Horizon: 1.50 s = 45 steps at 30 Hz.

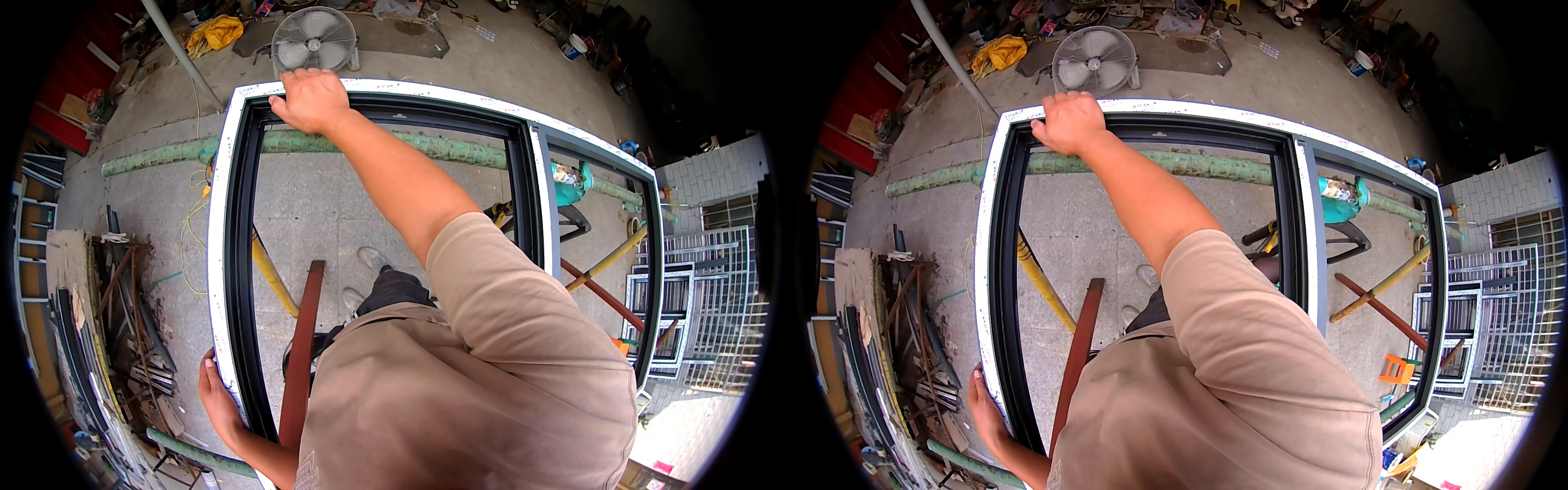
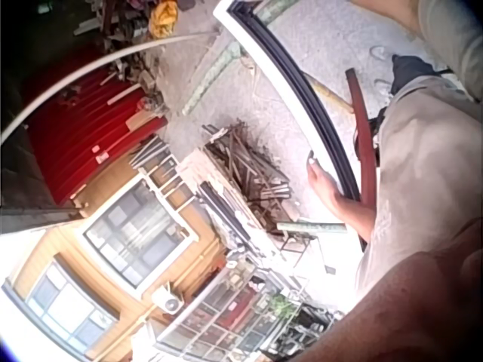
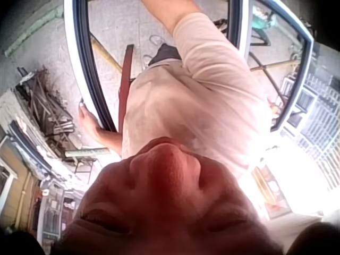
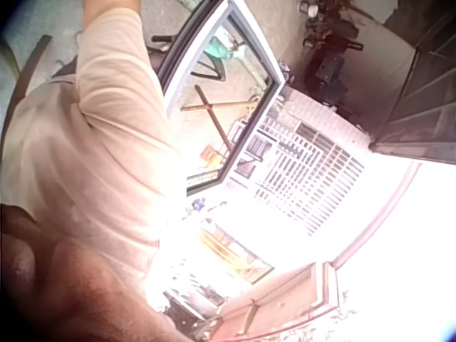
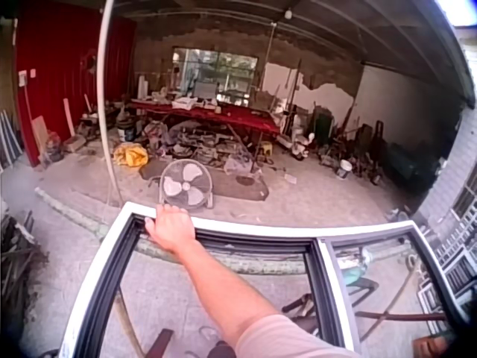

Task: The person installs a rubber seal into the channel of a white window frame by pressing it into place with their fingers and then carries the frame across a workshop to a storage area.

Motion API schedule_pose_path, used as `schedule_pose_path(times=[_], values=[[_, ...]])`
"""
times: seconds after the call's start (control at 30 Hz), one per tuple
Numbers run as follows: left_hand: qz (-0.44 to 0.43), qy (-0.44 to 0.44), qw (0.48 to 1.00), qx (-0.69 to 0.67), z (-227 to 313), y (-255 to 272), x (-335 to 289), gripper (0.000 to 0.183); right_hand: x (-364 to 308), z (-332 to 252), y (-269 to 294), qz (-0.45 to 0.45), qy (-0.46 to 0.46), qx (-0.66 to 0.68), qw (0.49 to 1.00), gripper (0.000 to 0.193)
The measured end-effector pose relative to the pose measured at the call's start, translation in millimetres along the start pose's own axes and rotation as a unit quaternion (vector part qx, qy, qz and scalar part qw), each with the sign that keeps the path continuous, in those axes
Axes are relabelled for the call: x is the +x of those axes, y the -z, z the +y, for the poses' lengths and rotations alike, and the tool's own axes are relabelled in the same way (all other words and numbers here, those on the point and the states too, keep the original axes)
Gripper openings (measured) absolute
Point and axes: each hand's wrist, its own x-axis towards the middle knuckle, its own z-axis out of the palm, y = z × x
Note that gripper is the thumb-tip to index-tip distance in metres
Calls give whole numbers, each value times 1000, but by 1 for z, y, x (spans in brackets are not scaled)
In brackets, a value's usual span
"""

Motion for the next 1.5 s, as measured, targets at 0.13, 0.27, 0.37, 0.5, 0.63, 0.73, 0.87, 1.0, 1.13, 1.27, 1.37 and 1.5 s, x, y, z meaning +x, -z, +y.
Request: schedule_pose_path(times=[0.13,0.27,0.37,0.5,0.63,0.73,0.87,1.0,1.13,1.27,1.37,1.5], values=[[3,-1,1000,4,0,1,0,45,1,1,-2,6,6,-2,1000,53],[1,-17,1000,25,-2,2,1,45,1,2,-2,-10,7,4,1000,54],[4,-17,1000,22,-4,2,2,45,2,5,-3,-5,10,1,1000,56],[3,-13,1000,22,1,1,-1,46,5,2,-4,1,18,-4,1000,53],[1,-14,1000,22,-5,3,1,48,2,3,-7,7,14,-20,1000,53],[3,-13,1000,27,-5,3,1,48,3,4,-9,4,18,-26,1000,53],[5,-16,999,29,1,2,-2,49,3,3,-9,13,21,-30,999,54],[2,-14,999,33,6,0,-3,49,4,4,-9,4,23,-30,999,53],[2,-25,999,38,6,0,-3,50,4,4,-9,-8,16,-38,999,53],[3,-27,999,40,6,1,-4,50,5,2,-8,-3,16,-33,999,54],[3,-28,999,44,8,0,-4,50,5,2,-8,-2,14,-38,999,56],[1,-26,998,48,11,0,-5,50,4,2,-10,17,19,-36,999,56]])
